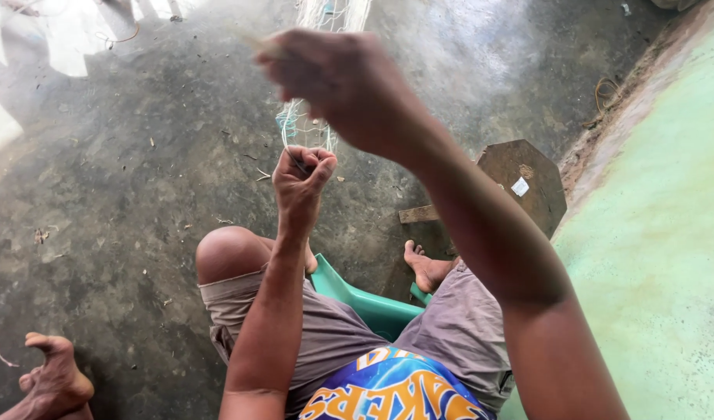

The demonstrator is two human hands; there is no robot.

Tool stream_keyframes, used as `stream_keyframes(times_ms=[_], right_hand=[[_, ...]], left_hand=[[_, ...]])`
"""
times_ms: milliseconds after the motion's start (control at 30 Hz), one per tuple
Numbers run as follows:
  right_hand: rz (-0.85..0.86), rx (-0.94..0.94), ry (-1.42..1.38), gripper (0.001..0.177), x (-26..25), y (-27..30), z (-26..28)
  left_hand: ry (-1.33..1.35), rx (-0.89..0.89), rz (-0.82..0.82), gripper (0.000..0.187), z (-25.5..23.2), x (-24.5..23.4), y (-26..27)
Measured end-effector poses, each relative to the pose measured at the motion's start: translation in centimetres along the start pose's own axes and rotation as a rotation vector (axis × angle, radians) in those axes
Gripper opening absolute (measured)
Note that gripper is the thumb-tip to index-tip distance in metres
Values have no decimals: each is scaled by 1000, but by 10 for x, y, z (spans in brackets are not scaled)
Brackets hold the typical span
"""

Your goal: Repairing a fishing net using a shuttle tool to weave and knot the mesh

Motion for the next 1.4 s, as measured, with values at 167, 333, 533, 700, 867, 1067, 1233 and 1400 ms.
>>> stream_keyframes(times_ms=[167,333,533,700,867,1067,1233,1400], right_hand=[[198,21,-60,14,83,-27,-22],[471,-70,-123,17,126,-2,-6],[27,-61,-281,18,40,37,-58],[-92,10,319,20,21,129,-121],[-110,133,506,29,42,166,-144],[-211,296,456,31,52,176,-172],[-300,399,303,22,59,177,-181],[-462,414,191,15,55,178,-177]], left_hand=[[-204,10,-71,24,3,-8,0],[-197,-40,-80,20,14,-16,-6],[330,-165,-78,26,27,-27,-10],[482,-289,-7,22,44,-10,-10],[488,-299,1,22,51,-7,-9],[460,-290,3,24,49,-6,-8],[443,-289,3,25,48,-5,-7],[449,-277,-1,23,47,-4,-7]])
Point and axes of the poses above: each hand's wrist, its own y-axis away from the middle knuckle, its own x-axis out of the palm, z = x × y, the point moved 9 cm from there along -y, towards the middle knuckle, and after that the axes turned 4 degrees about -z, right-handed, at the moved point
